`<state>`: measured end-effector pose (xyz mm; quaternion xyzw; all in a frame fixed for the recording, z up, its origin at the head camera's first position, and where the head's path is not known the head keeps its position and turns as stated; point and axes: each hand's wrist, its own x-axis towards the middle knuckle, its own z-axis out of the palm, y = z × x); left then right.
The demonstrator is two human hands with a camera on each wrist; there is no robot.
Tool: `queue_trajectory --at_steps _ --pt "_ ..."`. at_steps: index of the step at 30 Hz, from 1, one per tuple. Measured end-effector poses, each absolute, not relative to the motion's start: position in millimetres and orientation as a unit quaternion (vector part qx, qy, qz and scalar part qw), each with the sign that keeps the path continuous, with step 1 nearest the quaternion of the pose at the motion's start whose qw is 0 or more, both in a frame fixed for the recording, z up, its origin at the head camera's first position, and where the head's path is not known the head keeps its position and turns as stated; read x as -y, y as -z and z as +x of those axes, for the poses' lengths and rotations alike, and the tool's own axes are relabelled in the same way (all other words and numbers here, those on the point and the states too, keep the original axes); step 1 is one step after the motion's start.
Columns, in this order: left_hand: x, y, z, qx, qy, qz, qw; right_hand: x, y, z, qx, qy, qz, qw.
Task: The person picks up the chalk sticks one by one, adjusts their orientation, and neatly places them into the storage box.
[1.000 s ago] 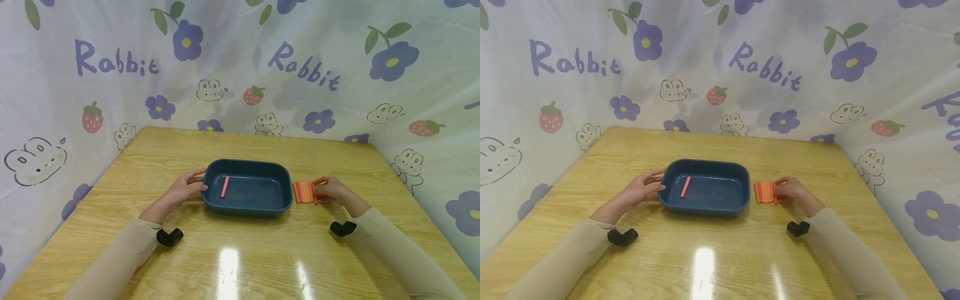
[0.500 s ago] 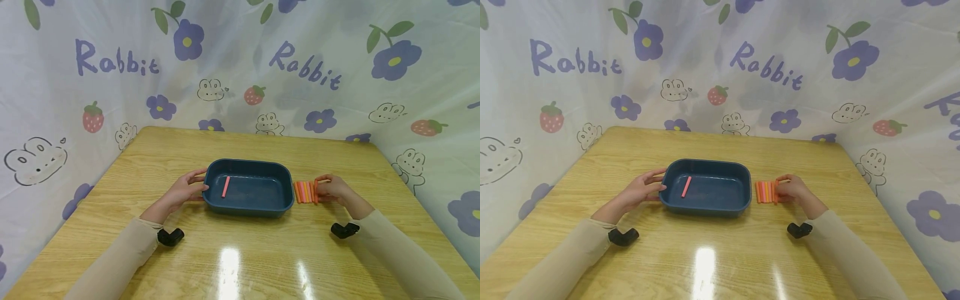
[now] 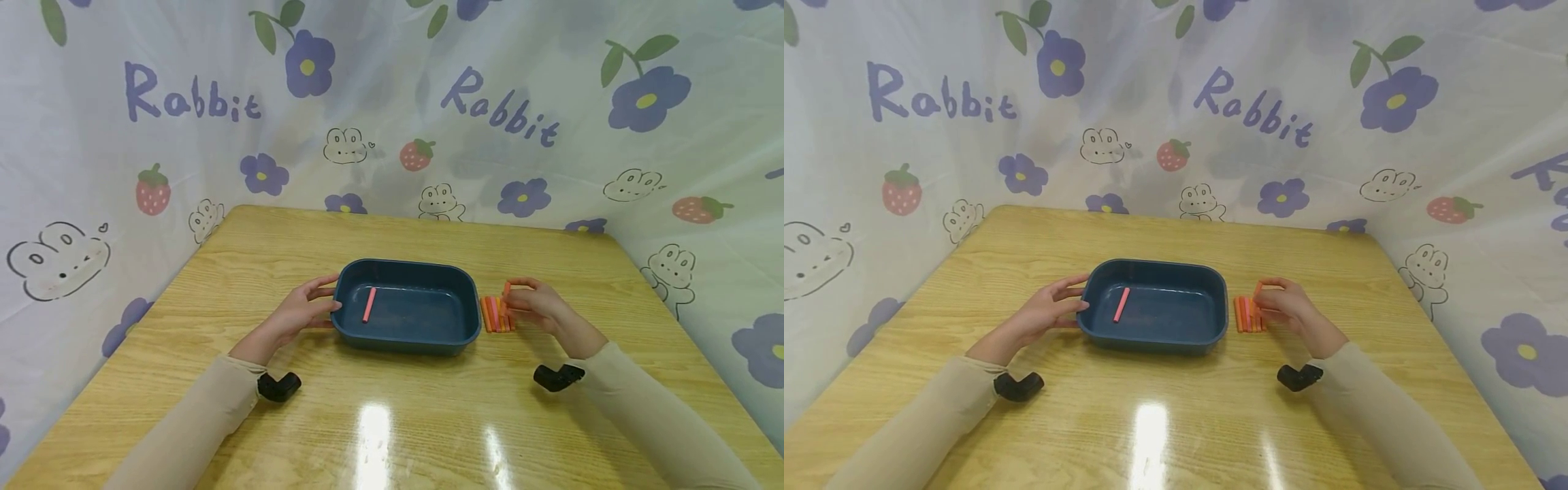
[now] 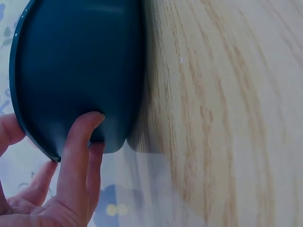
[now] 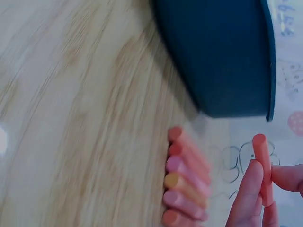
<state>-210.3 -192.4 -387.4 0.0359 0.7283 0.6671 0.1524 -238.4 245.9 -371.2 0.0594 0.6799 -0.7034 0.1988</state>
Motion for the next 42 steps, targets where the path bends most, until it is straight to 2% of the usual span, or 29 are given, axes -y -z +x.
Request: queue_trajectory --at_steps 25,42 --pt "191.8 385.7 -208.8 -0.723 -0.673 0.038 0.153 -194.9 333.4 -240.4 -0.658 0.718 0.03 0.226" --pt "191.5 385.2 -209.3 -0.722 -0.674 0.039 0.155 -158.5 320.0 -258.1 -0.629 0.733 0.05 0.257"
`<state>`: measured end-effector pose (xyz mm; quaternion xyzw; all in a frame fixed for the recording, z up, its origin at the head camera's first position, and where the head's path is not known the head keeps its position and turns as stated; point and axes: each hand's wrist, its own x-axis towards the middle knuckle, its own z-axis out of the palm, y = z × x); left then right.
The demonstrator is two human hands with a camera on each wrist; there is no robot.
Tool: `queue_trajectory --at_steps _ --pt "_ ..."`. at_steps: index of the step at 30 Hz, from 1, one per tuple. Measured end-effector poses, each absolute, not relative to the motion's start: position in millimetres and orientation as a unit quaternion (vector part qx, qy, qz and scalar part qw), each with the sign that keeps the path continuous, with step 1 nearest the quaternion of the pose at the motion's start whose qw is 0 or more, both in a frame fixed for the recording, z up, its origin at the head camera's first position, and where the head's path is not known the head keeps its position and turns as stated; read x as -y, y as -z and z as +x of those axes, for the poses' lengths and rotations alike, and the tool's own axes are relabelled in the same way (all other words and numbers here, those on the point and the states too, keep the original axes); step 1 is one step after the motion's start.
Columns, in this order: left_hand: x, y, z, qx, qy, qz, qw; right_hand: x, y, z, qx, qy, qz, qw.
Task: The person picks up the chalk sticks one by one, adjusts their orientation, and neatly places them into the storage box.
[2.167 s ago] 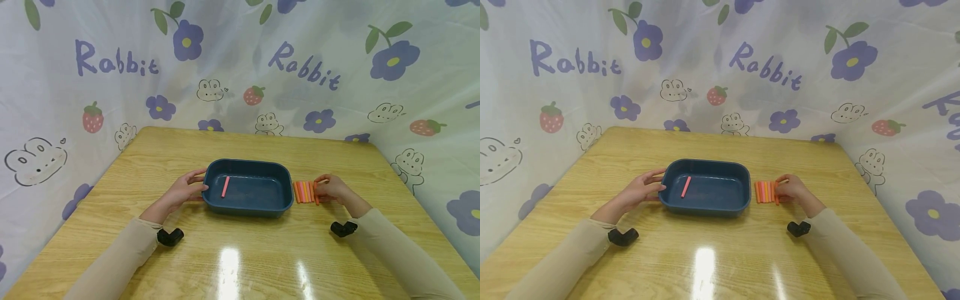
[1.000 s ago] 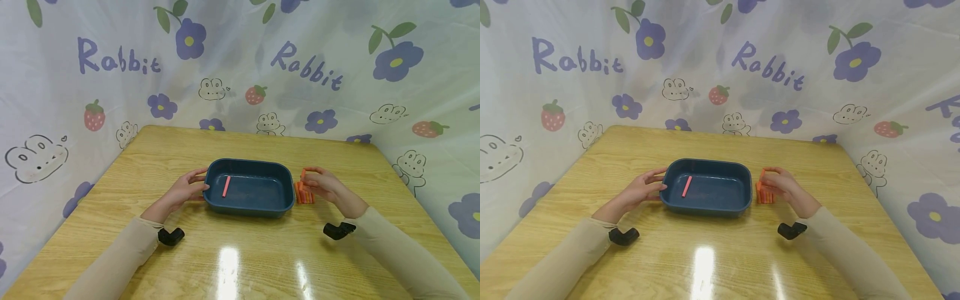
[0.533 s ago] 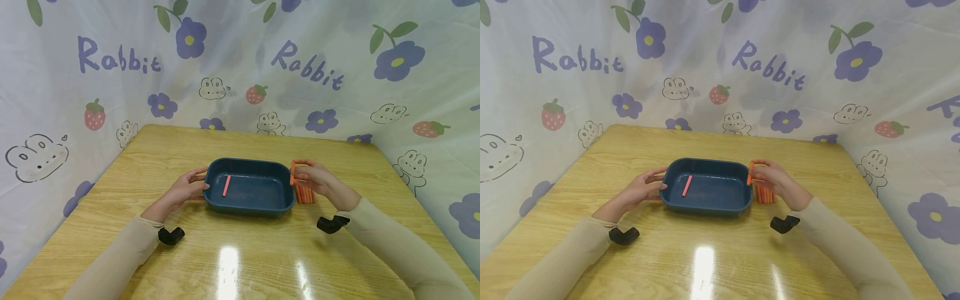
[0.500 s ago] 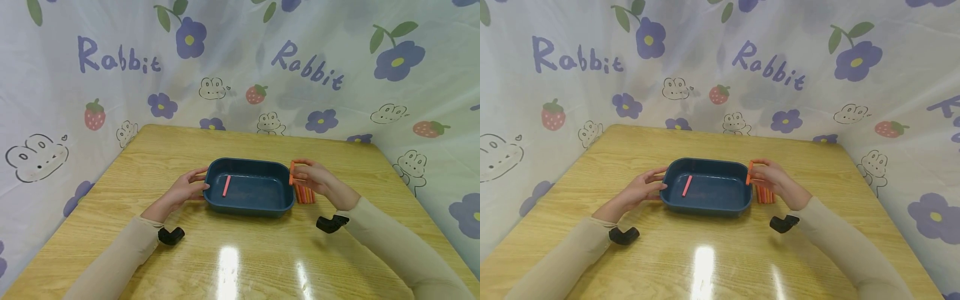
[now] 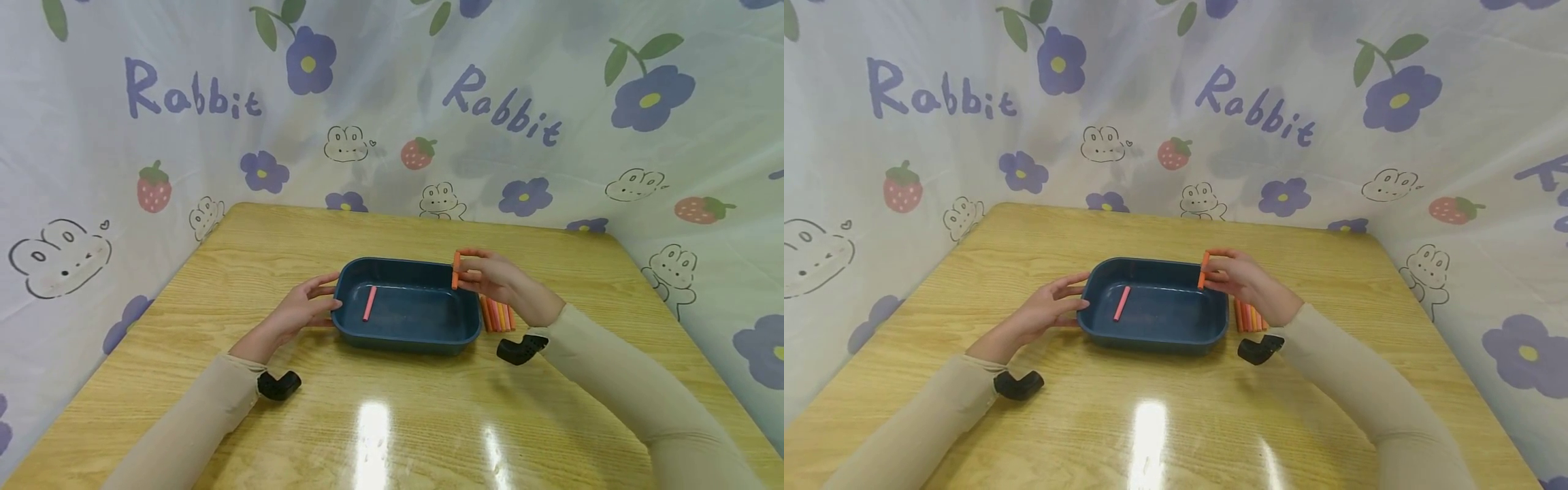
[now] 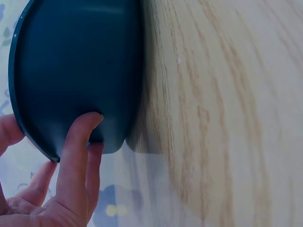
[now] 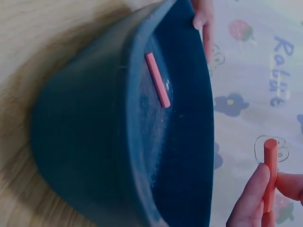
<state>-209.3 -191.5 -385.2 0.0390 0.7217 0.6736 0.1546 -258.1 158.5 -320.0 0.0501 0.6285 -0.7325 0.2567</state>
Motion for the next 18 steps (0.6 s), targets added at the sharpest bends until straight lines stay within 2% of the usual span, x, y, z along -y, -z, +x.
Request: queue_trajectory --at_steps 18 --pt "191.3 386.8 -209.7 -0.722 -0.673 0.042 0.154 -122.3 327.6 -272.0 -0.611 0.744 0.062 0.264"
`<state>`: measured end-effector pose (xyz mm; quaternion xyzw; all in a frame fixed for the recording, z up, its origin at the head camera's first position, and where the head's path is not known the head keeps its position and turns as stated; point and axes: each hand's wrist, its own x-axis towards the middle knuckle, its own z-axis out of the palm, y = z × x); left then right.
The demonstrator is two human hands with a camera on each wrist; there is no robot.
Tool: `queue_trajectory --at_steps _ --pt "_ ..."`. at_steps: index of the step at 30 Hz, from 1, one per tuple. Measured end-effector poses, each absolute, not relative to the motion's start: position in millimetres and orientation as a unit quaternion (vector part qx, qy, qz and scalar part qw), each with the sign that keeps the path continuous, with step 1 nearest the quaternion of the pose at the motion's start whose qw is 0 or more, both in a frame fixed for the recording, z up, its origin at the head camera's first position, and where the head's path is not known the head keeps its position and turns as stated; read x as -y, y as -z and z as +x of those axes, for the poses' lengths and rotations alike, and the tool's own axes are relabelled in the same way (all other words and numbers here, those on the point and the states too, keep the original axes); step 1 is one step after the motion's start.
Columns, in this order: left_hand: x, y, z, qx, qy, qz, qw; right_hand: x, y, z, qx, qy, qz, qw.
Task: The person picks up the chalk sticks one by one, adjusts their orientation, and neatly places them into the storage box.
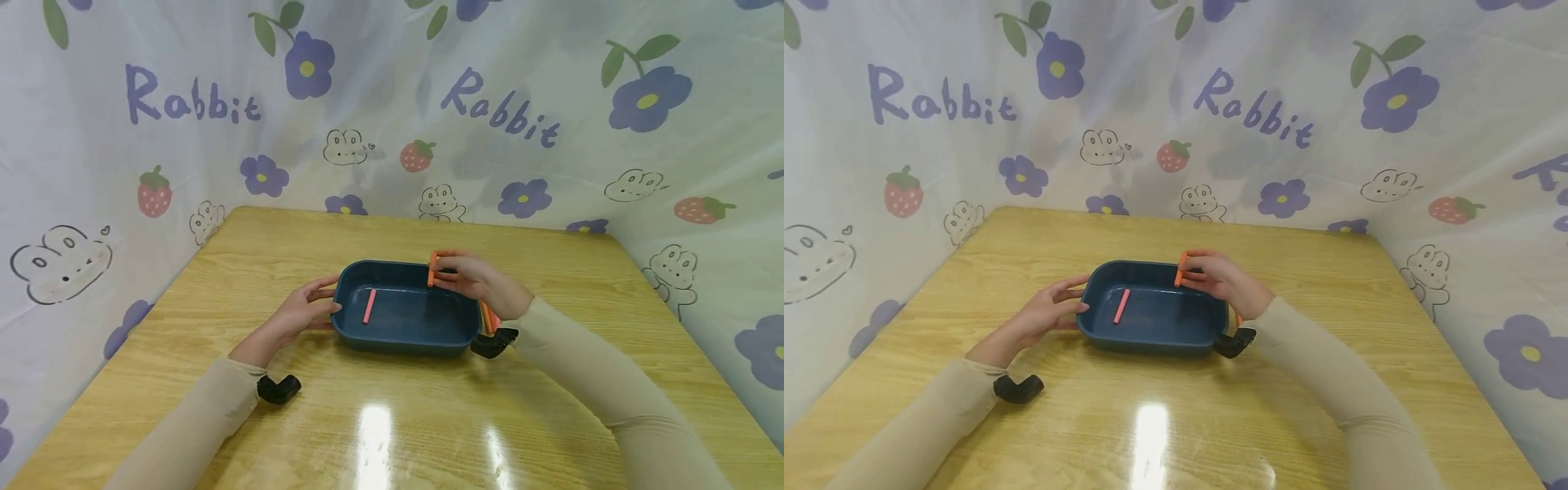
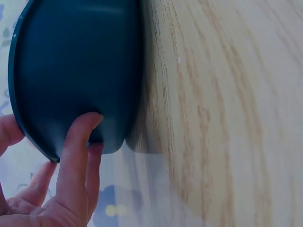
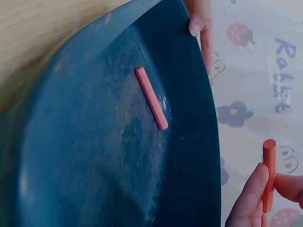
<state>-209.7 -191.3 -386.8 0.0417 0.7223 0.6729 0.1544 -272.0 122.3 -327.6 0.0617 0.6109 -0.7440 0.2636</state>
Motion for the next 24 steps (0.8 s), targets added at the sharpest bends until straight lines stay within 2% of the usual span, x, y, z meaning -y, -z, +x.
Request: queue_trajectory --at_steps 24 --pt "190.4 385.6 -208.5 -0.726 -0.67 0.033 0.153 -77.3 332.0 -279.7 -0.589 0.744 0.081 0.304"
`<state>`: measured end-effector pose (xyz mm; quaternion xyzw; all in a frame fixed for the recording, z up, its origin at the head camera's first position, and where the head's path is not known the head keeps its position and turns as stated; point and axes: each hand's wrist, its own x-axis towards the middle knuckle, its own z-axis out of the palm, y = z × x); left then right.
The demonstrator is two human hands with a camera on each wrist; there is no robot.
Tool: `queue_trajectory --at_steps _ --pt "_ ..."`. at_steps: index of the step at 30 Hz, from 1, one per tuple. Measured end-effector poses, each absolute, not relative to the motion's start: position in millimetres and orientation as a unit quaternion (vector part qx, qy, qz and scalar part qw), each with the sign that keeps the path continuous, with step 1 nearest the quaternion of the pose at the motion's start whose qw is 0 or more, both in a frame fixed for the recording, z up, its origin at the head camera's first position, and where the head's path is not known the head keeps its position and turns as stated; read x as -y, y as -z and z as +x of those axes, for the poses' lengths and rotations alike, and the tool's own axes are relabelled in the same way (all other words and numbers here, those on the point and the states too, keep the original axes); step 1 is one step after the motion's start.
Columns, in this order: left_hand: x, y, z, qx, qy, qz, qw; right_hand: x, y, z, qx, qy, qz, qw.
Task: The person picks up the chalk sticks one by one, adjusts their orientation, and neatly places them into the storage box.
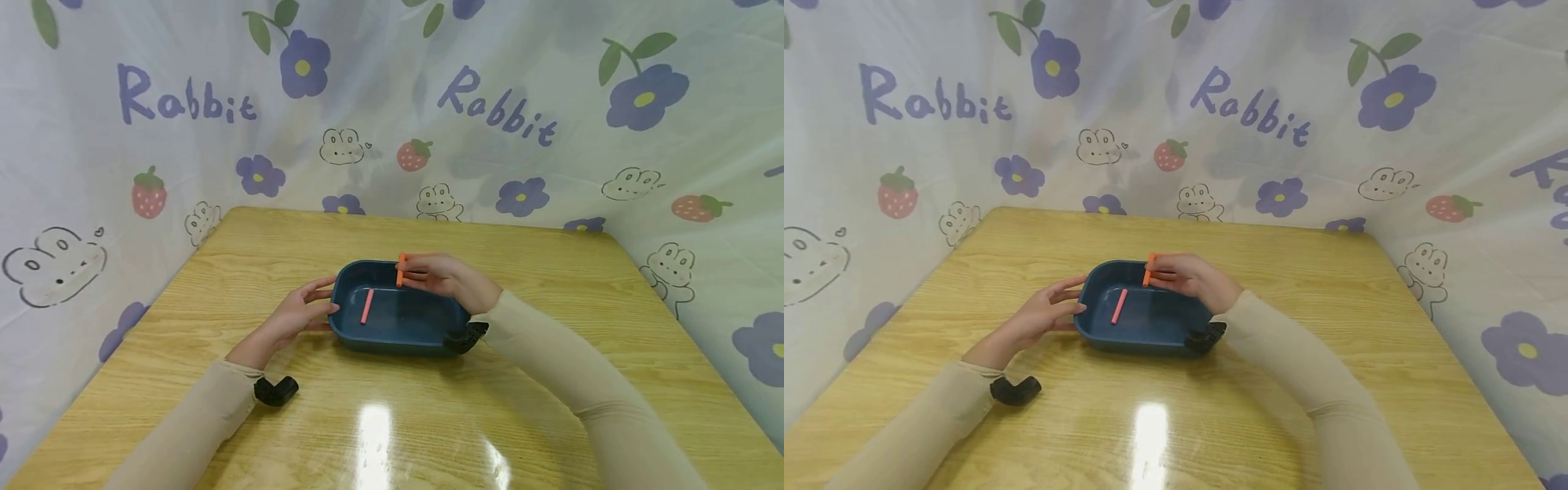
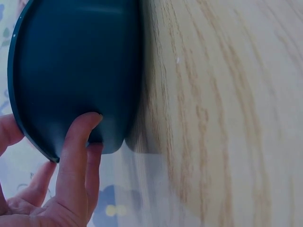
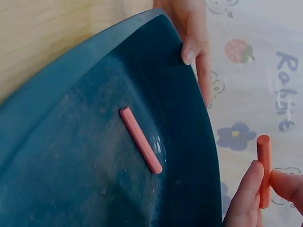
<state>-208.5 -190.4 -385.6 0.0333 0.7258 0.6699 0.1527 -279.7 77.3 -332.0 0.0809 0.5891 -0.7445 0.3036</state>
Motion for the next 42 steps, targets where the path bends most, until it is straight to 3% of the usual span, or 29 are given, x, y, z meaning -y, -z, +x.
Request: queue_trajectory --at_steps 17,35,42 --pt "195.5 387.7 -207.3 -0.725 -0.671 0.039 0.151 -52.4 338.2 -289.2 -0.578 0.732 0.101 0.345" --pt "192.4 386.2 -207.8 -0.725 -0.671 0.038 0.152 -44.5 345.3 -299.0 -0.595 0.677 0.042 0.431" --pt "191.0 384.8 -208.2 -0.725 -0.67 0.042 0.152 -43.5 350.6 -302.1 -0.603 0.665 0.038 0.439"
